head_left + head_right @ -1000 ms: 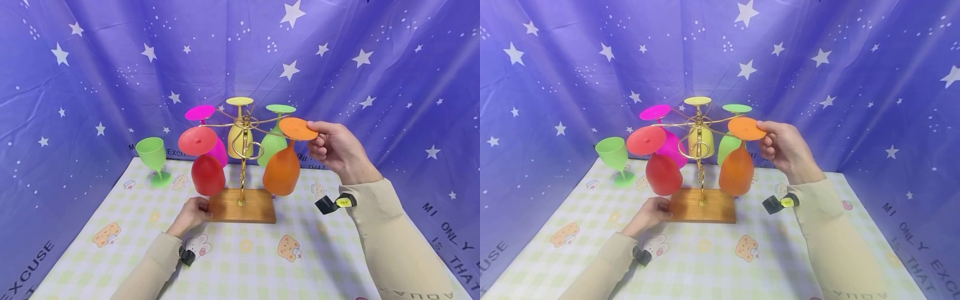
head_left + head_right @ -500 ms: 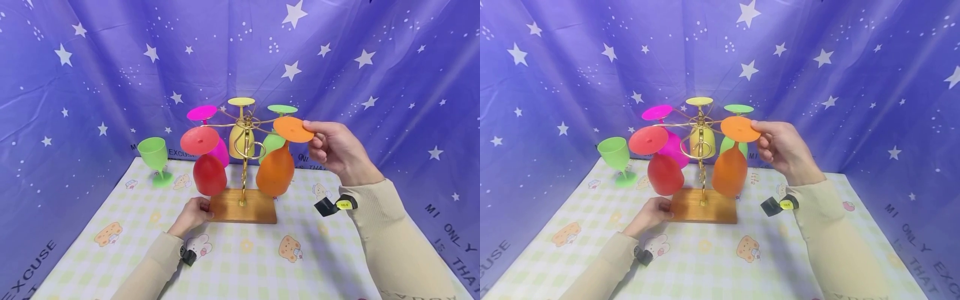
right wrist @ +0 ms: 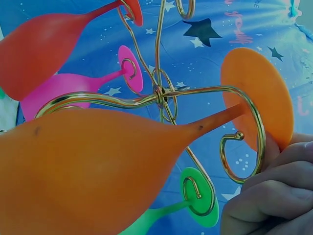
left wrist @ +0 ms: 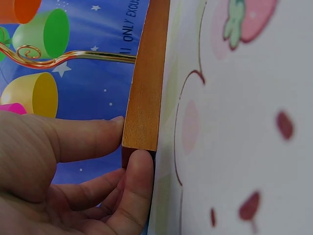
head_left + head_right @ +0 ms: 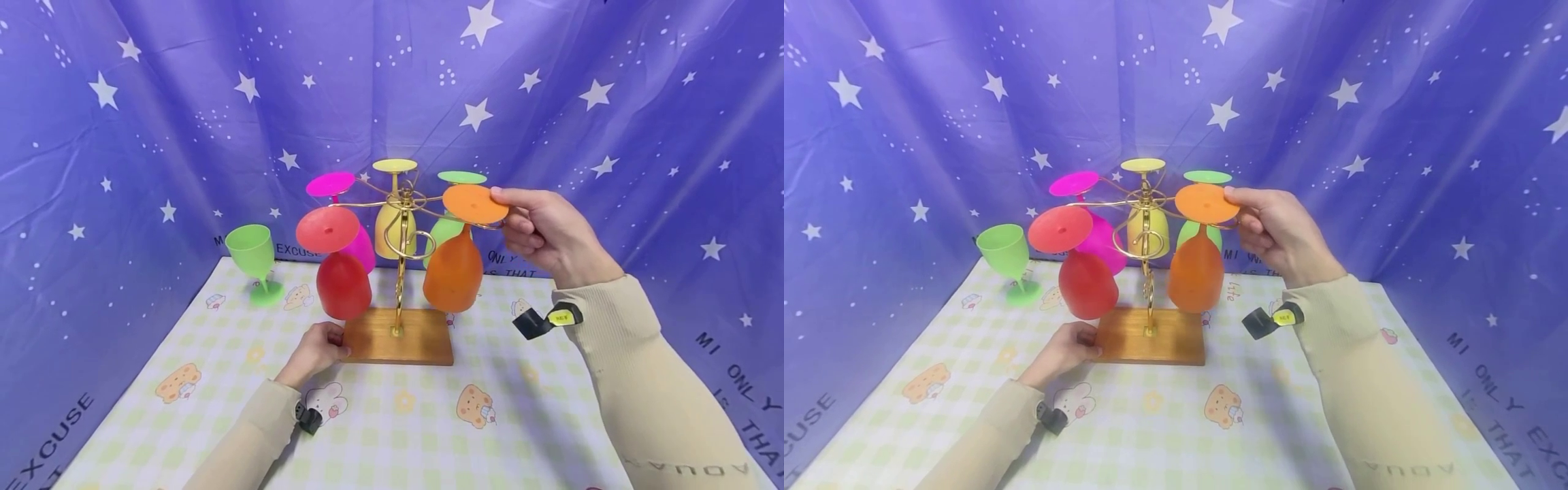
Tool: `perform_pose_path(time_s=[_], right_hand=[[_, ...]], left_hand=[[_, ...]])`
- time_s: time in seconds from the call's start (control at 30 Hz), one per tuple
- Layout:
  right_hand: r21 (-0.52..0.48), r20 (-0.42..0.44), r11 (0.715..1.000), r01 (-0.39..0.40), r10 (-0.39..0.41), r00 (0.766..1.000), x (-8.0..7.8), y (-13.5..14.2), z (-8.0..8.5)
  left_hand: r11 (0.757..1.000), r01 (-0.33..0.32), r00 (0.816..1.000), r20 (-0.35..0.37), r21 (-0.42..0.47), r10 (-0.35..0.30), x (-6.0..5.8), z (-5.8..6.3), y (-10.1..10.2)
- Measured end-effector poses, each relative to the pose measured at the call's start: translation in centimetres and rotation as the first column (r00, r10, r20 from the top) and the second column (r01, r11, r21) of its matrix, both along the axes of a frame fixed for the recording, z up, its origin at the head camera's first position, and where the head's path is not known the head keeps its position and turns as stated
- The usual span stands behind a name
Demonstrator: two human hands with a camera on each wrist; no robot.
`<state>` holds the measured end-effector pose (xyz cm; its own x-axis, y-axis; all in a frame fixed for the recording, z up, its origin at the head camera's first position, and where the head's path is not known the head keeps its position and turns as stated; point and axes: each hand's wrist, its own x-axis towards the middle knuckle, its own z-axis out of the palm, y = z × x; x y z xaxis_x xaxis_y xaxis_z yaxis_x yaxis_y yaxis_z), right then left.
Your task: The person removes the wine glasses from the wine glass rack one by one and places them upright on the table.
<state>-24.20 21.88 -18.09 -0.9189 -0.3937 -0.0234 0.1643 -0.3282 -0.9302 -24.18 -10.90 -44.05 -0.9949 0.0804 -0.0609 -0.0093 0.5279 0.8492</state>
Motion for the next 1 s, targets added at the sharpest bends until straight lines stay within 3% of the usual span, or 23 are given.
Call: perform_pose_path(time_s=[0.27, 0.5, 1.0], right_hand=[[-0.099, 0.051, 0.995, 0.010, -0.005, 0.999, -0.9, 0.1, -0.3], [-0.068, 0.058, 0.995, 0.075, -0.071, 0.996, -1.3, -0.4, -0.4], [-0.072, 0.087, 0.992, 0.104, -0.097, 0.991, -2.1, -0.2, -0.7]], left_hand=[[1.000, 0.005, 1.000, -0.007, 0.011, -0.005, 0.0, -0.1, 0.1], [1.000, 0.003, 1.000, -0.002, -0.005, -0.003, -0.1, -0.3, 0.0], [1.000, 0.004, 1.000, -0.016, -0.021, -0.005, 0.0, -0.1, 0.1]])
